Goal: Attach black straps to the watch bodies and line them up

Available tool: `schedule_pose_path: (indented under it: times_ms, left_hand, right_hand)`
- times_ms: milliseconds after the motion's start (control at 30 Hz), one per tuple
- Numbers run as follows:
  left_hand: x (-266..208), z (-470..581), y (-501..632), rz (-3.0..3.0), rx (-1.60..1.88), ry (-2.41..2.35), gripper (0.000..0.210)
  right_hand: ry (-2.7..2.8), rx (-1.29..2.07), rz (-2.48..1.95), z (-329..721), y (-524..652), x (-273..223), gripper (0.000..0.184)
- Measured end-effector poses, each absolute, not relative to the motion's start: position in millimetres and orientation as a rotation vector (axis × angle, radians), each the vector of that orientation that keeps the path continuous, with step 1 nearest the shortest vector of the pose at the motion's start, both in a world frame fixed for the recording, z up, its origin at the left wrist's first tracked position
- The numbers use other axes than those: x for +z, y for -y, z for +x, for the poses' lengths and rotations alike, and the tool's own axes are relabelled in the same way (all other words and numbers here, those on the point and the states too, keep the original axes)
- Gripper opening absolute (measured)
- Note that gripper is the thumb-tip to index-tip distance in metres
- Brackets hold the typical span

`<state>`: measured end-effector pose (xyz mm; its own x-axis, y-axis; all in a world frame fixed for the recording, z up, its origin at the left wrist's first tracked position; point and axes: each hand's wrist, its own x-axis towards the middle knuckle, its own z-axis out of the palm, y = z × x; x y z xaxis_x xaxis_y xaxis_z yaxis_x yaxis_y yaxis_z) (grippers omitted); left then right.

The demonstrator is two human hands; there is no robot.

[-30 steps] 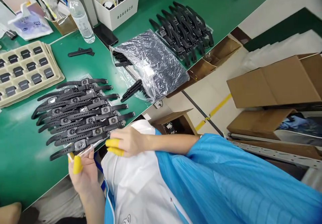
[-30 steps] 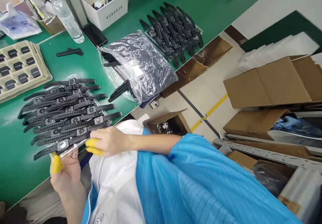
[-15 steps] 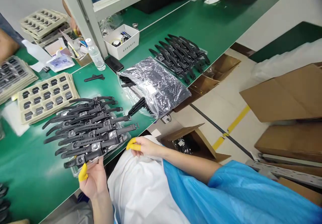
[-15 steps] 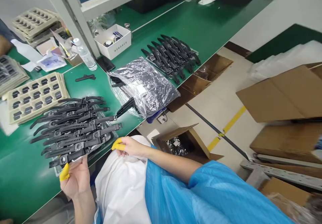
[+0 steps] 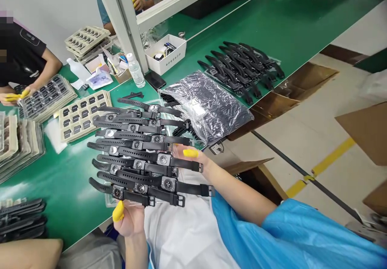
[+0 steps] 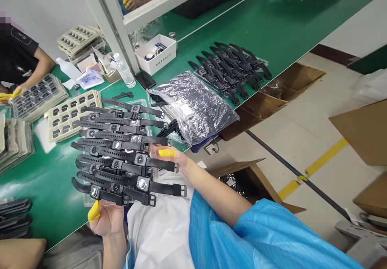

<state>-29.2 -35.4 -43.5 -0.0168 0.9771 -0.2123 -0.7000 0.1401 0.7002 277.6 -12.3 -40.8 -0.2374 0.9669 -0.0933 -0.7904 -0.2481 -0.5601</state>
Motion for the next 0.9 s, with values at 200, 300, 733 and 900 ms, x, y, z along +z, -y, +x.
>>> schedule_pose_path:
  times_ms: [200, 300, 733, 900]
  left_hand:
    - [-45, -15, 34, 0.578, 1.266, -0.946, 0.024]
    - [-40, 2, 31, 0.625, 1.192, -0.945, 0.022]
    - [-37, 32, 31, 0.879, 0.538, -0.868, 0.053]
    - [-66, 19, 52, 0.832, 0.555, -1.033, 0.055]
  right_hand:
    - [0.524, 1.546, -0.89, 295, 24, -59, 0.036]
    - [0.542, 1.423, -0.983, 310, 31, -68, 0.038]
    - [0.394, 0.681, -1.025, 505, 5, -26, 0.029]
    - [0.302, 0.569, -0.947, 618, -39, -18, 0.023]
